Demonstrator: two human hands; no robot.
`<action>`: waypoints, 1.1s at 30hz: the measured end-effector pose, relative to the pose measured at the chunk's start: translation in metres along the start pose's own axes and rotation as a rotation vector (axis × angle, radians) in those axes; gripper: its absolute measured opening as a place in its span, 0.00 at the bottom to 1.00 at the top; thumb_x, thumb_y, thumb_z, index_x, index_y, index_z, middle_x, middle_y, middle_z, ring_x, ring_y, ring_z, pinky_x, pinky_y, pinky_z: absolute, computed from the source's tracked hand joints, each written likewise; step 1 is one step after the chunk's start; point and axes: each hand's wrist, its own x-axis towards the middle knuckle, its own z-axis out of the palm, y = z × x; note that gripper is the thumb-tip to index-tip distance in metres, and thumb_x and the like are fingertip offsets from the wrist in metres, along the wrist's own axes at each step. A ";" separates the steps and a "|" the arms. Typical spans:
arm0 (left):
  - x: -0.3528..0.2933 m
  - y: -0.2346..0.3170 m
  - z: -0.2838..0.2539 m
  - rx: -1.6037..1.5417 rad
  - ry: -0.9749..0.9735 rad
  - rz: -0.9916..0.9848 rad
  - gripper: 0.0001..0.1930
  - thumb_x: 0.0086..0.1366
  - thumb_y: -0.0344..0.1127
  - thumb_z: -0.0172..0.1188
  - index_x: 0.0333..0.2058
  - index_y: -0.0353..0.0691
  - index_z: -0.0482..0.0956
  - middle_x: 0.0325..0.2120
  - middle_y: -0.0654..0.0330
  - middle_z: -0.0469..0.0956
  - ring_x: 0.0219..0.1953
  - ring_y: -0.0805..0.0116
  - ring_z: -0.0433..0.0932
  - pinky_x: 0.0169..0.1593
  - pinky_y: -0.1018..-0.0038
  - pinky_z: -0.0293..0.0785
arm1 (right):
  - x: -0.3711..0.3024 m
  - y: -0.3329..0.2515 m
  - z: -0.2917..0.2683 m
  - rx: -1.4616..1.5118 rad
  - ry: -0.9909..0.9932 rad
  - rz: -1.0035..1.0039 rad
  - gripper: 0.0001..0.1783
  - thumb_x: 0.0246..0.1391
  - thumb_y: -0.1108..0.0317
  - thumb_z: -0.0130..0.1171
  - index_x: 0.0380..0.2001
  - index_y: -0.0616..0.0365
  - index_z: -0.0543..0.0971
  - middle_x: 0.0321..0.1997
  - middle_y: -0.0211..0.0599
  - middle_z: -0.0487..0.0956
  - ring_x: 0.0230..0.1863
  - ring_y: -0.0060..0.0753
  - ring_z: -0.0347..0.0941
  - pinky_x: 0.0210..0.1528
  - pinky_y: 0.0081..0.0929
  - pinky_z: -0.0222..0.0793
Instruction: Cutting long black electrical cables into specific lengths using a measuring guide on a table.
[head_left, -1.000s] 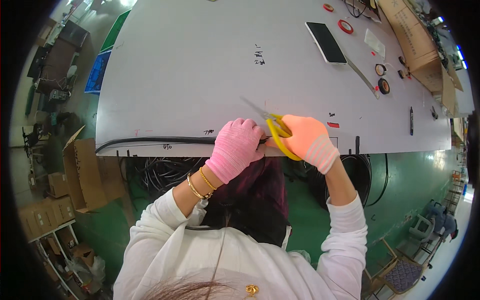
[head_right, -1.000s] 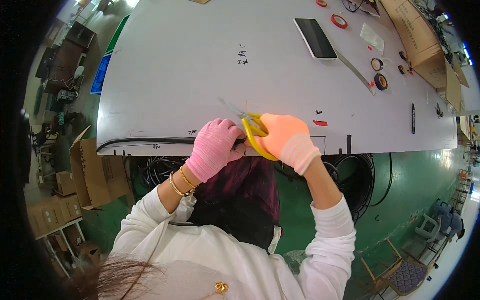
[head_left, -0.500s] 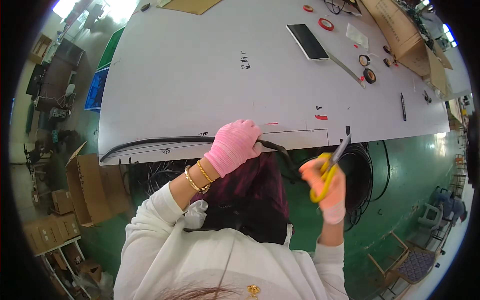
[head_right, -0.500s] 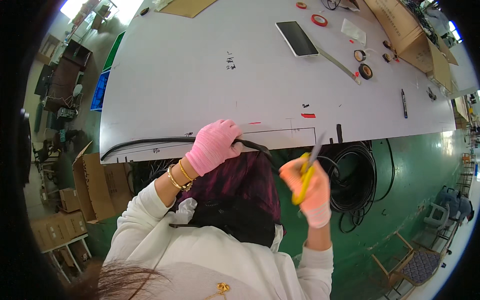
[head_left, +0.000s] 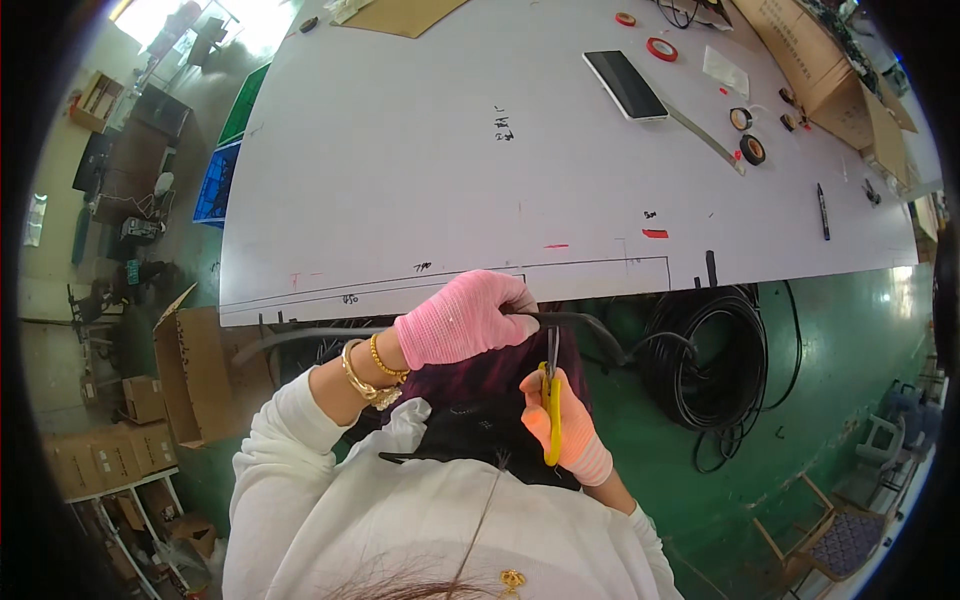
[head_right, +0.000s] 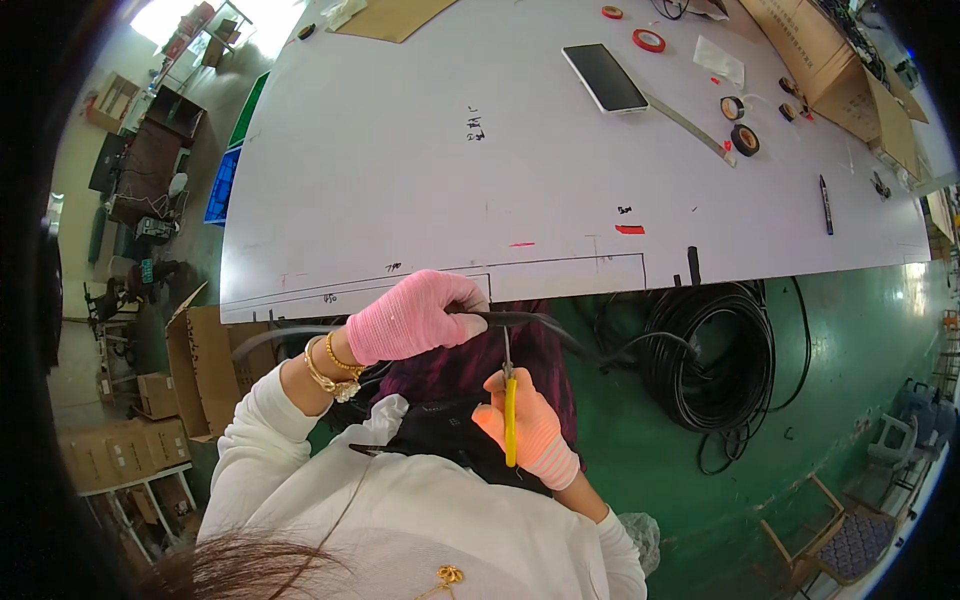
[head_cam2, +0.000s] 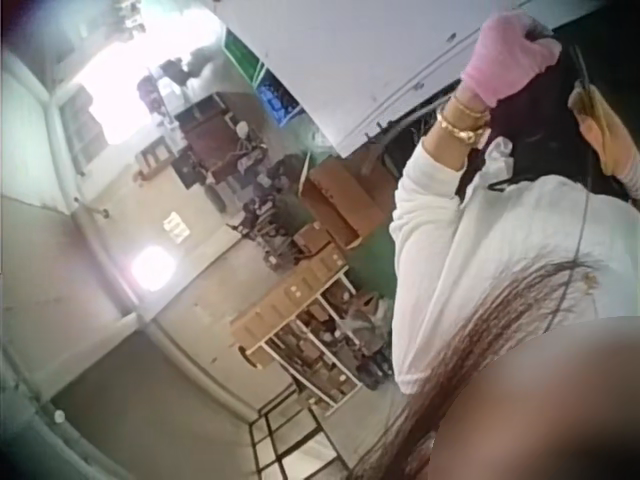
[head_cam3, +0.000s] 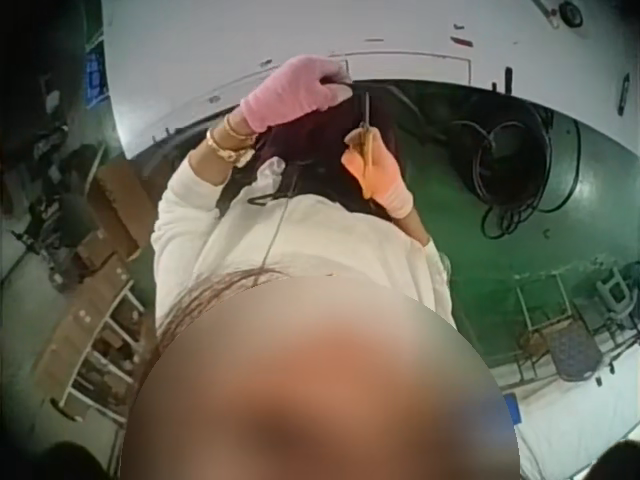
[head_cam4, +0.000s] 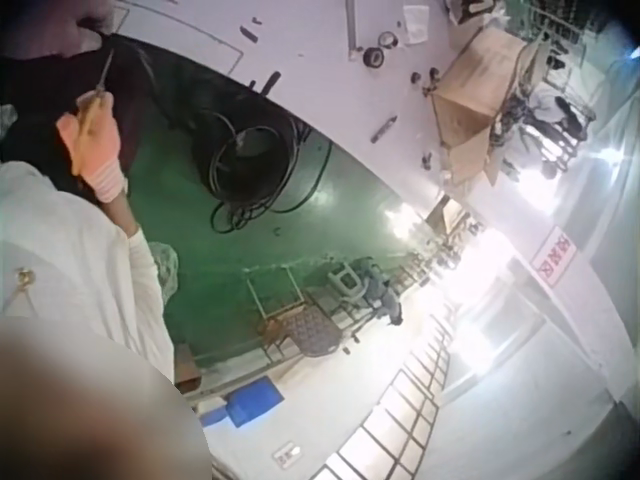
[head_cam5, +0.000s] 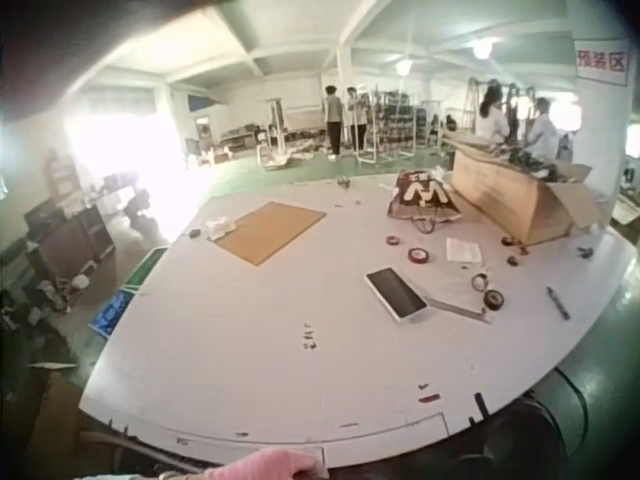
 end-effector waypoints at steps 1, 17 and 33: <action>-0.001 0.000 0.002 -0.006 0.001 0.000 0.09 0.59 0.32 0.63 0.34 0.32 0.80 0.20 0.60 0.73 0.25 0.72 0.67 0.33 0.72 0.70 | 0.000 -0.001 -0.001 0.008 -0.037 0.013 0.31 0.54 0.43 0.68 0.44 0.57 0.70 0.29 0.33 0.74 0.29 0.33 0.76 0.36 0.29 0.72; -0.006 -0.006 0.009 -0.064 0.048 -0.008 0.08 0.59 0.31 0.63 0.32 0.31 0.79 0.20 0.58 0.73 0.25 0.72 0.69 0.34 0.71 0.72 | 0.006 -0.002 0.011 0.869 -0.075 0.492 0.18 0.68 0.52 0.56 0.40 0.59 0.71 0.36 0.29 0.75 0.37 0.29 0.74 0.44 0.21 0.70; 0.005 -0.011 -0.007 -0.515 -0.428 0.012 0.22 0.57 0.21 0.48 0.51 0.35 0.76 0.46 0.57 0.85 0.19 0.82 0.61 0.24 0.82 0.64 | -0.006 -0.045 0.009 0.059 -0.061 0.245 0.22 0.64 0.50 0.62 0.32 0.59 0.73 0.16 0.32 0.73 0.17 0.33 0.72 0.22 0.29 0.65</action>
